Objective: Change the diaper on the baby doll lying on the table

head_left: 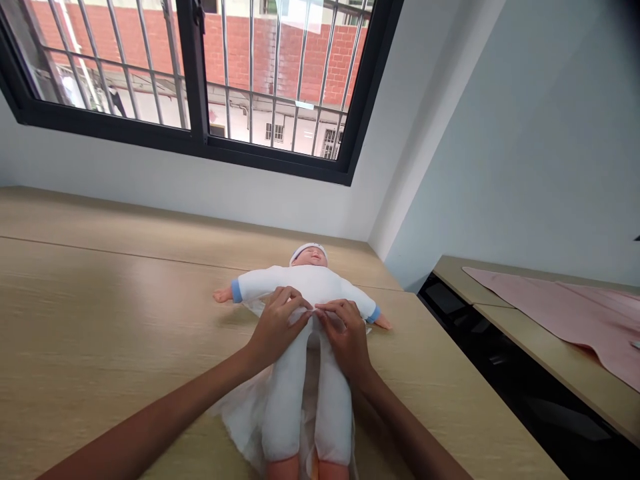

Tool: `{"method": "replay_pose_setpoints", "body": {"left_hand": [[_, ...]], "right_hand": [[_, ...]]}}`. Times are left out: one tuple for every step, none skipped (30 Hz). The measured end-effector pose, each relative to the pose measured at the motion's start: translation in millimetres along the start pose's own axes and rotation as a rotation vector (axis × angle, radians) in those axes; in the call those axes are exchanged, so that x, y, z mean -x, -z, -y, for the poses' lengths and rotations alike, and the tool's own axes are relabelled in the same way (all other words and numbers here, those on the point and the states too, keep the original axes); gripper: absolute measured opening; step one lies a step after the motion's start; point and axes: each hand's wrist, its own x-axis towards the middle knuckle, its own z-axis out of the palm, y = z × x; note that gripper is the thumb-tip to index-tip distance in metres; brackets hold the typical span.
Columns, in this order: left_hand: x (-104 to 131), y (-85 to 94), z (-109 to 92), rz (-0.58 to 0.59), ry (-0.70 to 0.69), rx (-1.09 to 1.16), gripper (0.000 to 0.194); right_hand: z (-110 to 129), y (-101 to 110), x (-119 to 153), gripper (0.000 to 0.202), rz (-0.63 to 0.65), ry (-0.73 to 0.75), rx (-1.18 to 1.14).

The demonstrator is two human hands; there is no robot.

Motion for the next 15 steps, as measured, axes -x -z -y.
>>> {"method": "replay_pose_setpoints", "body": {"left_hand": [[1, 0.3, 0, 0.000, -0.019, -0.010, 0.015], [2, 0.6, 0, 0.000, -0.037, -0.018, 0.016], [2, 0.9, 1, -0.001, -0.053, -0.023, 0.017], [2, 1.2, 1, -0.001, -0.065, -0.026, 0.017], [3, 1.5, 2, -0.001, -0.072, -0.025, 0.017], [3, 1.9, 2, 0.000, -0.074, -0.020, 0.016], [3, 2.7, 2, -0.007, -0.069, -0.013, 0.016], [4, 3.9, 1, -0.018, -0.062, -0.006, 0.014], [5, 5.7, -2, -0.029, -0.061, -0.001, 0.012], [6, 8.4, -6, -0.041, -0.070, -0.001, 0.011], [9, 11.8, -12, -0.041, -0.092, -0.006, 0.011], [13, 15.9, -19, -0.008, -0.133, -0.014, 0.010], [17, 20.6, -27, 0.064, -0.194, -0.027, 0.011], [23, 25.6, -35, 0.174, -0.266, -0.040, 0.014], [29, 30.5, -42, 0.326, -0.342, -0.058, 0.017]], "right_hand": [[0, 0, 1, 0.013, 0.002, 0.005, 0.002], [0, 1, 2, 0.013, 0.004, 0.009, 0.006], [-1, 1, 2, 0.013, 0.006, 0.011, 0.010], [-1, 2, 3, 0.013, 0.005, 0.012, 0.014], [-1, 3, 4, 0.013, 0.003, 0.014, 0.019], [-1, 3, 4, 0.013, 0.000, 0.017, 0.025], [-1, 4, 5, 0.014, -0.007, 0.024, 0.030], [0, 6, 5, 0.014, -0.016, 0.035, 0.034], [1, 8, 6, 0.014, -0.026, 0.052, 0.036], [3, 10, 7, 0.013, -0.033, 0.073, 0.035], [6, 13, 9, 0.012, -0.030, 0.099, 0.031], [10, 17, 12, 0.012, -0.006, 0.129, 0.025], [14, 21, 15, 0.011, 0.048, 0.162, 0.019], [19, 26, 20, 0.012, 0.135, 0.197, 0.016], [23, 30, 25, 0.014, 0.246, 0.234, 0.020]]}}
